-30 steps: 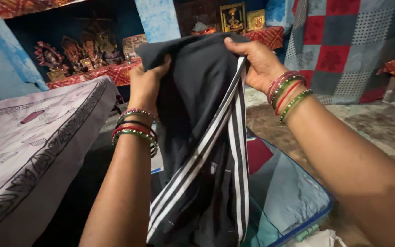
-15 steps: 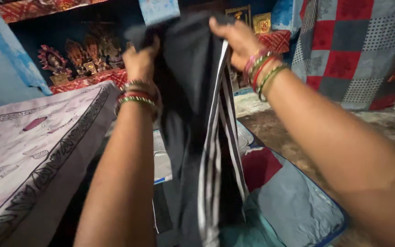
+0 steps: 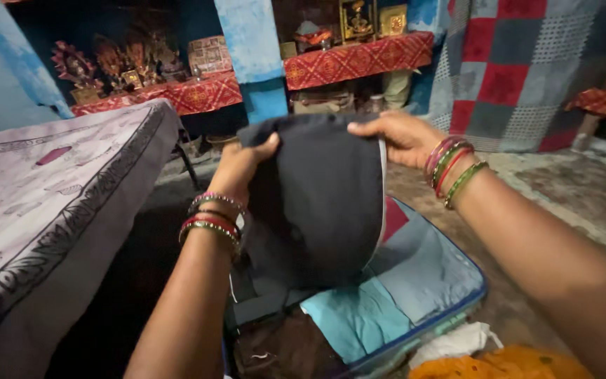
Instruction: The person folds a pair of black pants and places them into an open suitcase. They then pick up a pair of black track pants with white stripes, fold them, and place them on top of the other clothes in the suitcase.
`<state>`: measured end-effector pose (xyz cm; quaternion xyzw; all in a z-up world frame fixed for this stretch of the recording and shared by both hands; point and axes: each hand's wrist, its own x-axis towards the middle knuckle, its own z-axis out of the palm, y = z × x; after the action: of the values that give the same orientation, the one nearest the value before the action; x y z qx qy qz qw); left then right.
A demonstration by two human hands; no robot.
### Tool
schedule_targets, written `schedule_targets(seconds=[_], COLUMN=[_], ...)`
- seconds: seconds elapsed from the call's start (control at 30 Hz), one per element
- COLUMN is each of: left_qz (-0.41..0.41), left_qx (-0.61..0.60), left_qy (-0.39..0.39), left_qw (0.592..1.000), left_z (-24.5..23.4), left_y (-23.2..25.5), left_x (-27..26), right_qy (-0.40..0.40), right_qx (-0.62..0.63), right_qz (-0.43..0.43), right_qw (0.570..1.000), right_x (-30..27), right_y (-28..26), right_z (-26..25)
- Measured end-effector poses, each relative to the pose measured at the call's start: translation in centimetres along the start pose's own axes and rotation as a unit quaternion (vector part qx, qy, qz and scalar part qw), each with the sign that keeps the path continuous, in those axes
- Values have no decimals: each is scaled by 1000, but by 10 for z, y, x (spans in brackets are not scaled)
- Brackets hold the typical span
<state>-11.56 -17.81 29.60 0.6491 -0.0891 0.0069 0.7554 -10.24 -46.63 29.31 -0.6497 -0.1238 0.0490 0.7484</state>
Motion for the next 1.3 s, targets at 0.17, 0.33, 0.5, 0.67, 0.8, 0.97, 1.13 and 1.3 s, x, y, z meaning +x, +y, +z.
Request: schedule_targets(seconds=[0.17, 0.33, 0.5, 0.67, 0.8, 0.97, 1.13, 1.3], left_qz=[-2, -29, -105, -27, -71, 244, 348, 108], left_qx=[47, 51, 134, 458, 354, 84, 19, 14], left_qy=[5, 19, -1, -5, 131, 154, 155, 69], left_qw=[999, 998, 985, 889, 923, 954, 924, 992], left_z=[5, 3, -27, -61, -79, -55, -33, -17], left_y=[-14, -16, -53, -153, -137, 1, 71, 25], left_x=[-27, -31, 15, 120, 184, 240, 180, 36], right_qy=[-2, 13, 22, 94, 46, 45, 17, 9], right_qx=[-6, -36, -144, -424, -107, -6, 23, -44], right_qz=[0, 5, 63, 82, 17, -258, -339, -196], right_qw=[1000, 999, 987, 897, 993, 965, 940, 980], right_x=[-32, -40, -9, 75, 144, 178, 110, 6], right_y=[6, 13, 30, 102, 90, -41, -99, -44], right_z=[-1, 4, -12, -30, -35, 5, 40, 40])
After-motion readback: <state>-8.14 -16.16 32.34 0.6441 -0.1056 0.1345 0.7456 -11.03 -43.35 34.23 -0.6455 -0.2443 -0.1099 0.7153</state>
